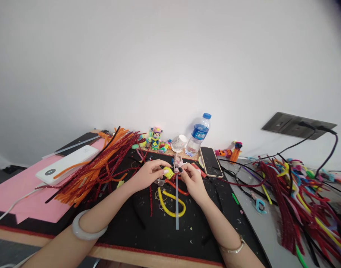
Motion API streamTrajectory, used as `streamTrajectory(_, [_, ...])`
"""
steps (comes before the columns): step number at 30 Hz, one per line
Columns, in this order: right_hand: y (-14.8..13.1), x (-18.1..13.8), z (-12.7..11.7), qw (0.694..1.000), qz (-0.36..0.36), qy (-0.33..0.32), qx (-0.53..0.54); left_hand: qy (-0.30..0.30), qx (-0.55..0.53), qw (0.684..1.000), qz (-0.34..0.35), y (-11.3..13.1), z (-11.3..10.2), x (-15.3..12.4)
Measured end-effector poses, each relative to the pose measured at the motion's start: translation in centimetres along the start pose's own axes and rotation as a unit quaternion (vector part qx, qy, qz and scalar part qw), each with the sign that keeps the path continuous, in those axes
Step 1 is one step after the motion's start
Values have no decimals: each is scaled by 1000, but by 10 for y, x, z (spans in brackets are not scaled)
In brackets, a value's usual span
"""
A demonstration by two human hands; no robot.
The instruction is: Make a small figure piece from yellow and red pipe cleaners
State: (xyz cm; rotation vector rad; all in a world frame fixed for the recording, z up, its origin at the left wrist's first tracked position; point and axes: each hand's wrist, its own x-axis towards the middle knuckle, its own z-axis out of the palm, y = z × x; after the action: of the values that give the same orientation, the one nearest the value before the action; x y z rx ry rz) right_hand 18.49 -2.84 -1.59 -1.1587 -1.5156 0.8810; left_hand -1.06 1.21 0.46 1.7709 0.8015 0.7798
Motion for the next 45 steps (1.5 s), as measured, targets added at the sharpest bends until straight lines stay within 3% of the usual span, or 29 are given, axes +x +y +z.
streamTrajectory(26, [-4,2,4,990,60,-31,122,-3,-50,999,-2,-4,-2,2])
streamTrajectory(45, [-8,0,10,949,115,-31,291,-48,-156,986,-22,-2,2,0])
